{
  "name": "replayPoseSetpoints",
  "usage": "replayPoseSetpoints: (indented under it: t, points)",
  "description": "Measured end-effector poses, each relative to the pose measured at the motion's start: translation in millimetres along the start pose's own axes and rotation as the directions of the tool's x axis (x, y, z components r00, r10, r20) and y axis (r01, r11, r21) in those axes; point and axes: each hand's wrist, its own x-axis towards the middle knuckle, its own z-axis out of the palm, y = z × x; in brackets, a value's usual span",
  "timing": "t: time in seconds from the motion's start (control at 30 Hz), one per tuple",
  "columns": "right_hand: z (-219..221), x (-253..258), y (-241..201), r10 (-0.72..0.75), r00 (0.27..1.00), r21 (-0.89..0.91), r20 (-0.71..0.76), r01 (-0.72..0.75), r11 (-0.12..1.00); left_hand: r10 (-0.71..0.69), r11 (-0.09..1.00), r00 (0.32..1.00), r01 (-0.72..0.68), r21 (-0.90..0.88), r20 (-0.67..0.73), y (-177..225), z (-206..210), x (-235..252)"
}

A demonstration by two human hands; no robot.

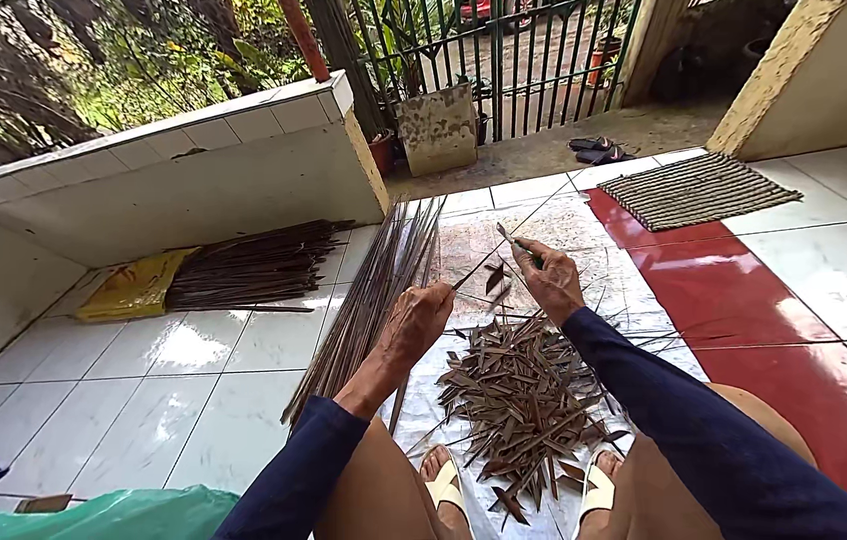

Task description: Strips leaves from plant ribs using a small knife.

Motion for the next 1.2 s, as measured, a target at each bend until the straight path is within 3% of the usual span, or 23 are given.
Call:
replayPoseSetpoints:
  t: [0.13, 0.33, 0.87, 1.03, 1.2]
  points:
    - [3, -19, -13, -0.079, 0.987, 0.043, 0.140, 0.074, 0.996, 0.088, 0.981, 0.995, -0.076, 0.179, -0.057, -3, 2, -2]
    - [12, -37, -28, -0.115, 0.918, 0.150, 0.381, 0.061, 0.987, 0.114, 0.929, 0.993, -0.098, 0.356, -0.024, 5, 4, 1]
    - [7, -42, -34, -0.072, 0.967, -0.150, 0.244, 0.111, 0.982, 0.079, 0.916, 0.996, -0.089, 0.391, 0.043, 22, 0, -1]
    - [4, -29, -17, -0.068, 0.975, -0.083, 0.214, 0.088, 0.993, 0.070, 0.925, 0.997, -0.081, 0.370, 0.044, 25, -8, -9]
    - [-2, -12, 17, 0.055, 0.990, -0.059, 0.133, -0.047, 0.997, -0.014, 0.941, 0.997, -0.014, 0.338, 0.078, 23, -28, -17]
